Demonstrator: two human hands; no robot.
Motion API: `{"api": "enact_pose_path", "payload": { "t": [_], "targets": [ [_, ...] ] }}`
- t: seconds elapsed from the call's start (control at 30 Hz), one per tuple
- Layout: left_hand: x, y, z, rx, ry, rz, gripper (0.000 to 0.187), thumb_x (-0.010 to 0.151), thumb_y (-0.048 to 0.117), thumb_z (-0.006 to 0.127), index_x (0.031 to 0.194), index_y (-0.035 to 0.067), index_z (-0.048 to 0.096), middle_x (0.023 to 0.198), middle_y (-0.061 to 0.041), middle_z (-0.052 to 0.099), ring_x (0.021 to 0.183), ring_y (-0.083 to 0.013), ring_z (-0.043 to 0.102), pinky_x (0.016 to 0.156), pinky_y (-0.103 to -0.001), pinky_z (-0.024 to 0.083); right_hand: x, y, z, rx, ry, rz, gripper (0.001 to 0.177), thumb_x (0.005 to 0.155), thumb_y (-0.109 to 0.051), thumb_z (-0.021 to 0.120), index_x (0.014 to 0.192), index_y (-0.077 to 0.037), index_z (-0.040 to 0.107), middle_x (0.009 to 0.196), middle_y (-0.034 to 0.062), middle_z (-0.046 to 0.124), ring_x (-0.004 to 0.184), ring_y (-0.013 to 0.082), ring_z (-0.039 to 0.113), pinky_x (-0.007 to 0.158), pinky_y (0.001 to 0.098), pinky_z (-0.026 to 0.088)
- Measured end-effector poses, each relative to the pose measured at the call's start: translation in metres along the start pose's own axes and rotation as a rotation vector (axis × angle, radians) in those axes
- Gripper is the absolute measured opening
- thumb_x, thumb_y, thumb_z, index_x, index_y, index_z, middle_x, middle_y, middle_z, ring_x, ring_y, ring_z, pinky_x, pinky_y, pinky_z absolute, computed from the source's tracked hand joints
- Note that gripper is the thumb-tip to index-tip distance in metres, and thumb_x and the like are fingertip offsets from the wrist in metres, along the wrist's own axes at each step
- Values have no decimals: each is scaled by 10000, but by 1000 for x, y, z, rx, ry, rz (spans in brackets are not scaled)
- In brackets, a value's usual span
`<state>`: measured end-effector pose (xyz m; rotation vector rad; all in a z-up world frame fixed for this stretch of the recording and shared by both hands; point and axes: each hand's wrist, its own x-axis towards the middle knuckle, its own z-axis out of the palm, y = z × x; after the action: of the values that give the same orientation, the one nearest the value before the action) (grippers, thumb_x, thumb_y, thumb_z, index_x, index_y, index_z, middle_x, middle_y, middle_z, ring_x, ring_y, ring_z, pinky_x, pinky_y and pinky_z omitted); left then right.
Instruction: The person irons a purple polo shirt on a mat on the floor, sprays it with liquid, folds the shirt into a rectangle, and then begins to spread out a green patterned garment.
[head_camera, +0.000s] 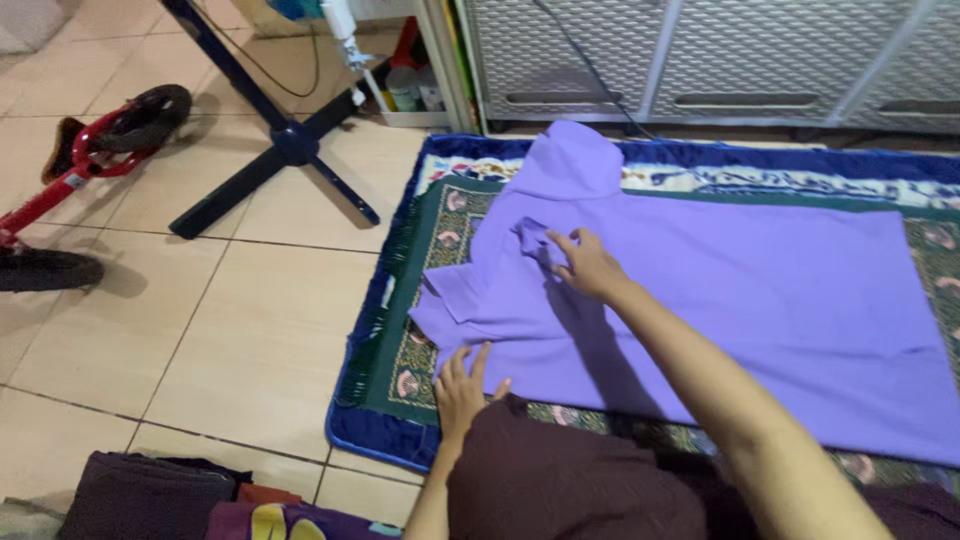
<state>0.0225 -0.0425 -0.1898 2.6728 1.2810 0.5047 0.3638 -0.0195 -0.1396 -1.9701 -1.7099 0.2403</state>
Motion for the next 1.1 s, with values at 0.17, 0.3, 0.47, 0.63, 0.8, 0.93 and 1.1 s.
{"api": "enact_pose_path", "payload": {
  "t": [0.17, 0.3, 0.47, 0.63, 0.8, 0.93, 1.1],
  "targets": [
    [1, 12, -26, -62, 17, -60, 751, 857, 613, 670, 1472, 204, 528, 1395, -146, 491, 1272, -342, 439, 1034, -500, 356, 54, 55, 48, -297, -129, 204, 393, 855, -364, 742, 1154, -115, 684, 1214, 226, 625, 1148, 434, 606, 940, 536, 537],
    [8, 18, -39, -156, -48, -113, 791, 839, 594, 691, 1469, 151, 511, 1435, -178, 445, 1325, -347, 390, 1047, -495, 317, 57, 99, 35, -316, 10, 386, 317, 938, -251, 698, 1200, -74, 677, 1205, 216, 683, 1191, 426, 630, 991, 541, 544],
    [11, 18, -48, -171, -84, -124, 801, 806, 556, 707, 1456, 132, 507, 1460, -184, 415, 1367, -343, 347, 1061, -514, 283, 74, 66, 27, -109, 229, 51, 519, 795, -151, 742, 1287, -89, 589, 1234, 205, 630, 1190, 441, 547, 975, 548, 455],
    [3, 12, -38, -228, -16, -114, 733, 856, 478, 709, 1442, 72, 535, 1464, -195, 459, 1388, -352, 358, 1089, -518, 291, 92, 12, 36, -441, 105, -332, 504, 682, -80, 697, 1178, -167, 703, 1098, 104, 671, 1133, 354, 582, 962, 485, 450],
    [-6, -3, 3, -237, 156, -131, 410, 934, 265, 644, 1284, 52, 634, 1424, -147, 562, 1355, -318, 509, 1129, -491, 369, 73, -18, -9, -509, 202, -248, 159, 792, -113, 723, 950, -129, 726, 1014, 96, 658, 1087, 305, 600, 970, 435, 454],
    [-10, -11, 23, -312, 209, -248, 254, 1006, 168, 567, 1210, 64, 676, 1337, -118, 616, 1268, -302, 591, 1123, -442, 421, 11, -38, -79, -419, 221, -344, 248, 707, -55, 719, 949, -80, 674, 1104, 78, 692, 1213, 309, 607, 1029, 449, 454],
    [3, -7, 1, -348, 363, -318, 347, 880, 115, 607, 1196, -21, 654, 1258, -167, 600, 1189, -341, 566, 1032, -448, 449, -110, -39, -108, -340, 120, -379, 264, 801, -113, 719, 1050, -61, 646, 1305, 120, 678, 1343, 323, 537, 1092, 506, 429]
  ]
}}
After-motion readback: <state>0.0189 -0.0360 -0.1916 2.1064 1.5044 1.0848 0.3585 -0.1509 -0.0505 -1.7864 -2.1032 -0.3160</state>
